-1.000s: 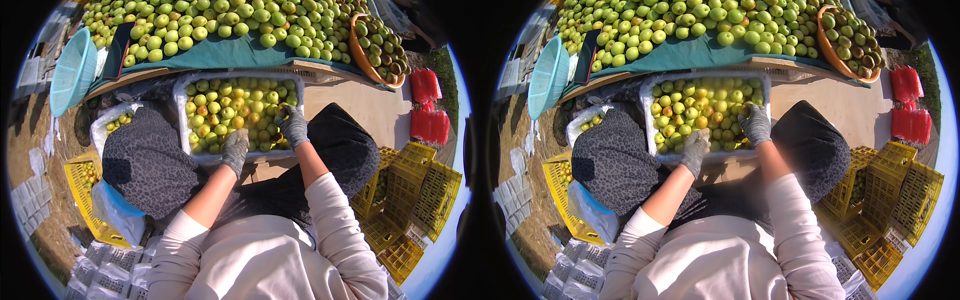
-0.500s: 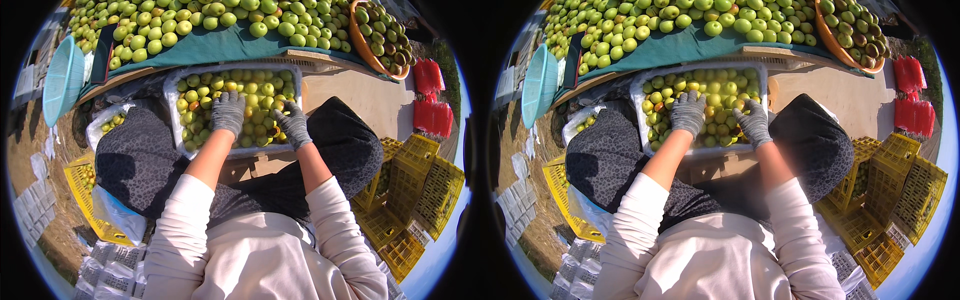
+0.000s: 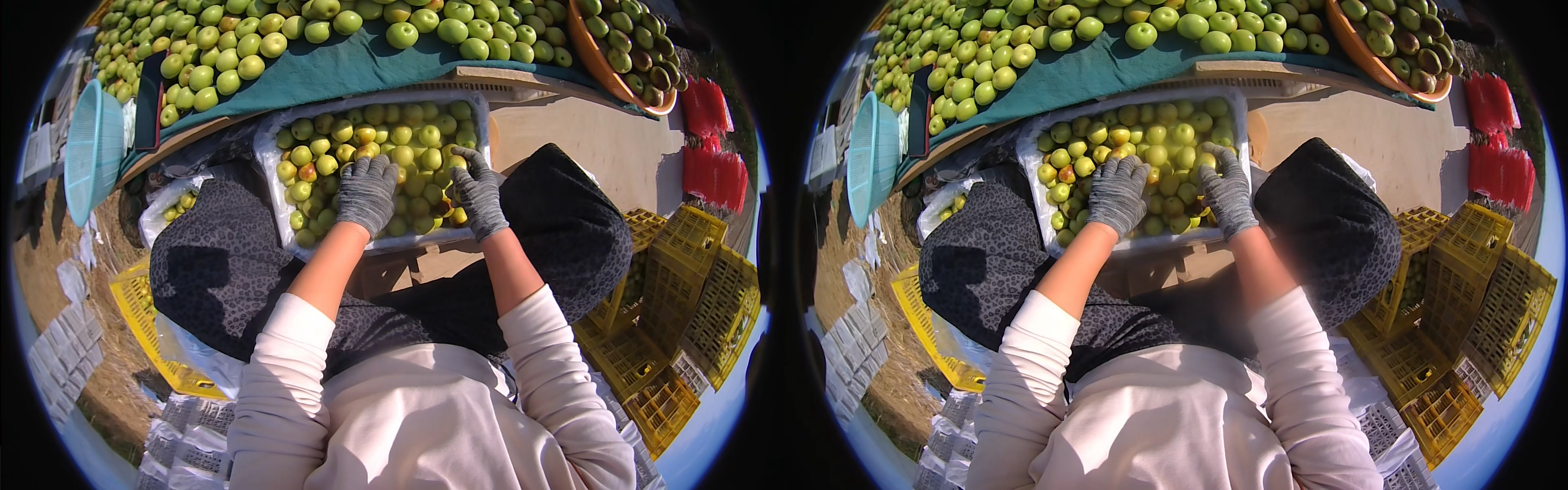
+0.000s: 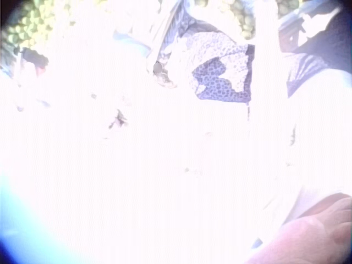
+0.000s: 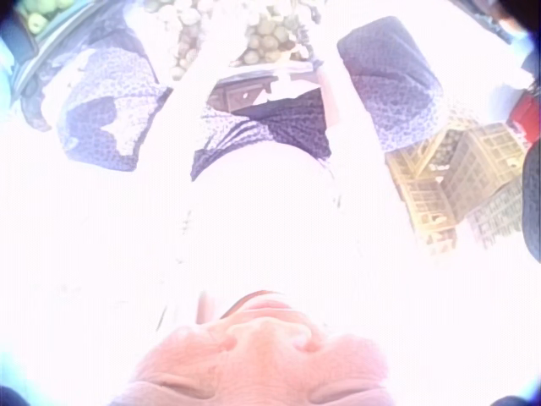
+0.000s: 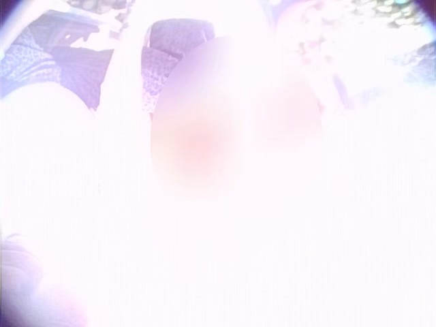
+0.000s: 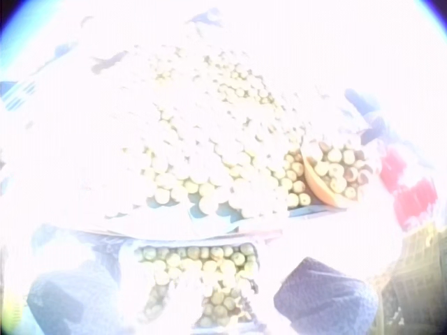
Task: The person sits on the ground and sorts green apples from a large pile on a table into a white crate. They pick apples by hand, inspect them, and place them into the crate, occasionally using a blue basket to transfer apples.
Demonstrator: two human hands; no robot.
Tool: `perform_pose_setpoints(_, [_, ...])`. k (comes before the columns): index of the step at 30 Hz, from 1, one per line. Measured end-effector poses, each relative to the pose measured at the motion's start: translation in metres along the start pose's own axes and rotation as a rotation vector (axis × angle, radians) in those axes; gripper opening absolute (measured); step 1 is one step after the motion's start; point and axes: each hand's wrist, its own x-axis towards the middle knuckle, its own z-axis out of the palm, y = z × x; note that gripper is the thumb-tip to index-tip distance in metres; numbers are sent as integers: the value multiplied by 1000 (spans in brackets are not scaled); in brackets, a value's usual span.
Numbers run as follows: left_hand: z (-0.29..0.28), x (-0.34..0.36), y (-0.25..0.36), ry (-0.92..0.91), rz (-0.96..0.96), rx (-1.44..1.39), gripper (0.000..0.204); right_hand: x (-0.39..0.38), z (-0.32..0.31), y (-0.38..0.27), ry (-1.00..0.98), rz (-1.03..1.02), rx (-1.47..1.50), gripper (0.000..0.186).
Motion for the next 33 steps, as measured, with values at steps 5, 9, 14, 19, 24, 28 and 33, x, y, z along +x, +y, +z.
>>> perform_pose_setpoints(5, [5,11,11,-107,75,90,36,-5,11,-4,11,3,-28,36])
perform_pose_setpoints(9, [1,16,13,-90,88,113,30,-7,10,-4,16,-21,-39,37])
perform_pose_setpoints(14, [1,-3,-6,355,-183,-555,30,-1,7,5,41,5,-65,34])
perform_pose_setpoints(19, [6,-1,-43,145,-709,-1662,19,2,16,10,7,-15,-5,28])
perform_pose_setpoints(24, [11,11,-14,0,-263,-308,28,-3,19,6,6,-111,-58,25])
perform_pose_setpoints(28, [-1,44,18,-296,-272,53,37,-3,17,5,9,-20,-33,26])
perform_pose_setpoints(33, [-20,67,23,-446,-222,228,32,1,18,10,12,-63,-5,30])
